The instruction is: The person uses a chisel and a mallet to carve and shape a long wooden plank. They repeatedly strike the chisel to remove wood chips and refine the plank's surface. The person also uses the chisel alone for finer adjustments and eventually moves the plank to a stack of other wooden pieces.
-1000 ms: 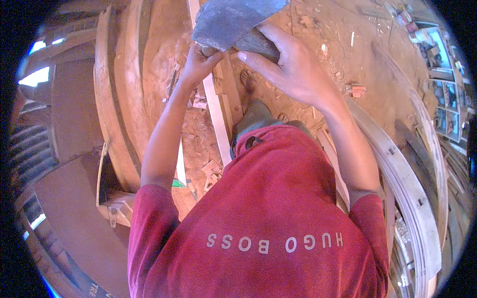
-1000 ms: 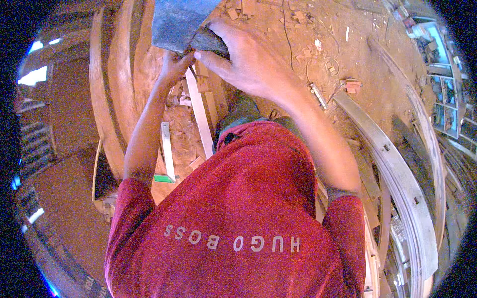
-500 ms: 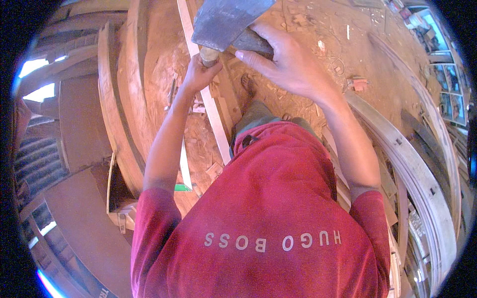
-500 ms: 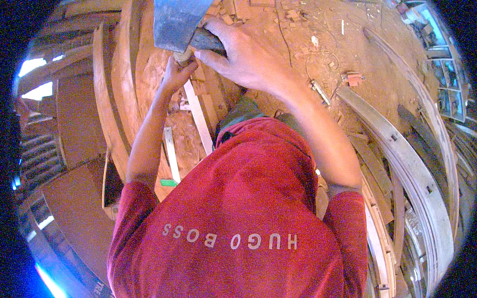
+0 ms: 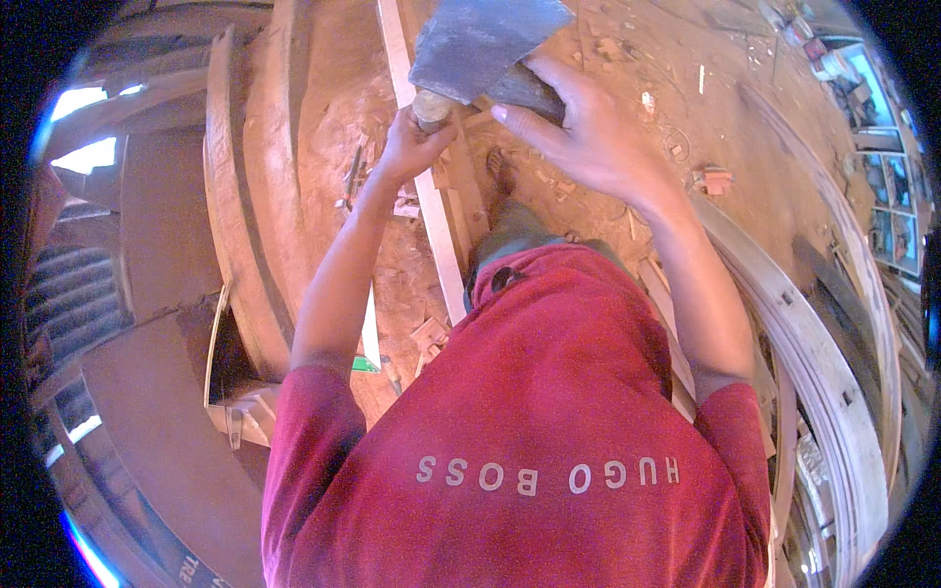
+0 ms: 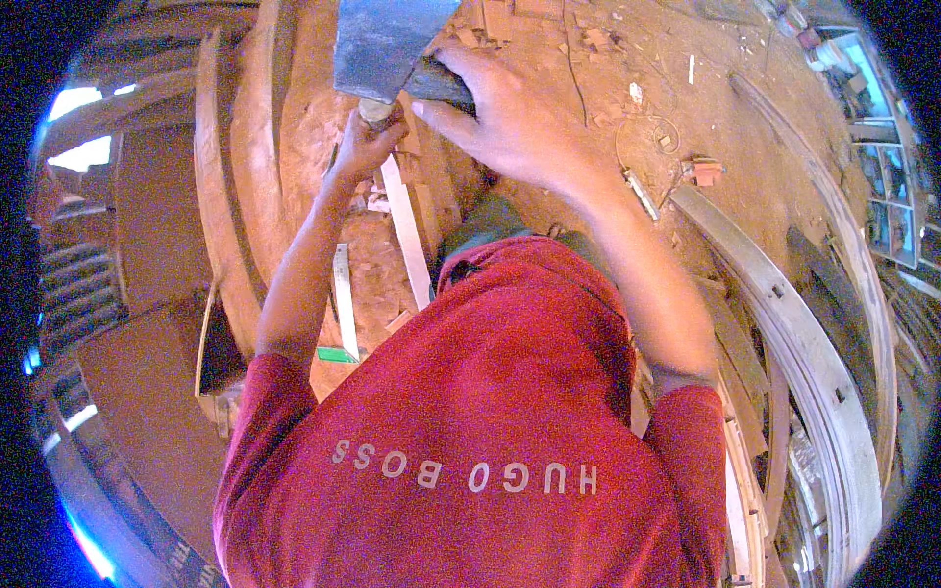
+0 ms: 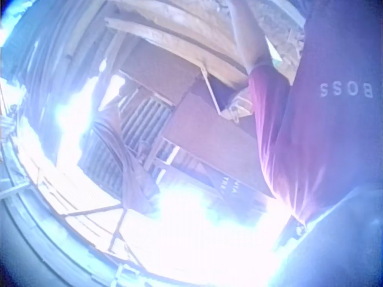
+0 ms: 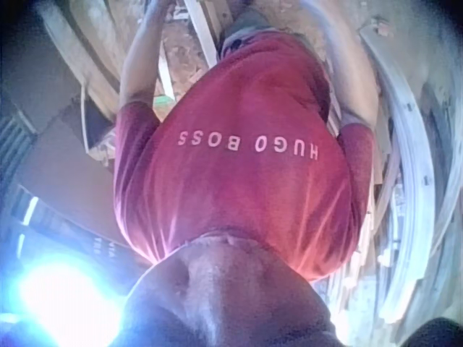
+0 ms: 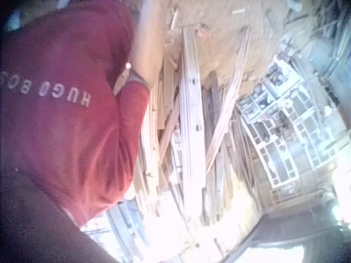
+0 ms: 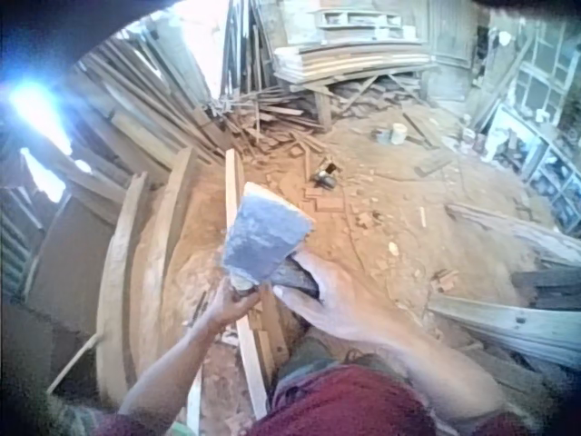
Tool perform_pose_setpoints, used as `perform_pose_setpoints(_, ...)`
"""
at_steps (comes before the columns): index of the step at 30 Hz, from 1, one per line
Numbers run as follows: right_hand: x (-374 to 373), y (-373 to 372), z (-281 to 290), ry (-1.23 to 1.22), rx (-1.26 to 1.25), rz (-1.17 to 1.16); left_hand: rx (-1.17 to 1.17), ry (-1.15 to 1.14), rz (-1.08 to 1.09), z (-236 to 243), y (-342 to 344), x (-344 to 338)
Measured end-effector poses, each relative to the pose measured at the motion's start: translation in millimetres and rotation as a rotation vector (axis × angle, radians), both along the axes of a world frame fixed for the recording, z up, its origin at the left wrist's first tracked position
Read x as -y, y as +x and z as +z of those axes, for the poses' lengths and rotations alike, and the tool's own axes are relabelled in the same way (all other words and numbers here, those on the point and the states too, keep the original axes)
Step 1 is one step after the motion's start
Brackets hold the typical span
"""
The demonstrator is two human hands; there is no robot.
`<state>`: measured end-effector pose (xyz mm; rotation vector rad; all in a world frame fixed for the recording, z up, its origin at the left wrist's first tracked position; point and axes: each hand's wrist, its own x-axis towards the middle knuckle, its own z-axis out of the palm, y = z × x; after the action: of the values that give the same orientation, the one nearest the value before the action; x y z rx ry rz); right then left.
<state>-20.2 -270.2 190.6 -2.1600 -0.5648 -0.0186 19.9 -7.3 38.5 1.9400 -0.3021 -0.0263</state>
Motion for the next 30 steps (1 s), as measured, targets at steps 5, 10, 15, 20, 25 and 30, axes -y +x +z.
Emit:
perform_pose_setpoints(5, -3, 2, 0, 0.016, -0.048, 0.023, -0.063, 0.095, -0.017, 3, 3, -8)
perform_pose_setpoints(10, -5, 0, 0, -0.002, -0.026, 0.034, -0.032, 0.039, -0.049, -2, 3, -11)
perform_pose_setpoints(15, -9, 0, 3, -0.008, -0.031, 0.048, 0.006, 0.031, -0.029, 2, 0, -9)
perform_pose_setpoints(20, -21, 6, -4, -0.022, -0.019, 0.087, 0.008, 0.067, -0.013, 8, -6, -11)
perform_pose_setpoints(25, -40, 7, -17, -0.253, -0.074, 0.124, 0.046, 0.065, 0.024, -2, -7, -15)
perform_pose_setpoints(30, -47, 2, -14, -0.18, 0.028, 0.133, -0.028, -0.108, 0.058, -12, -15, -21)
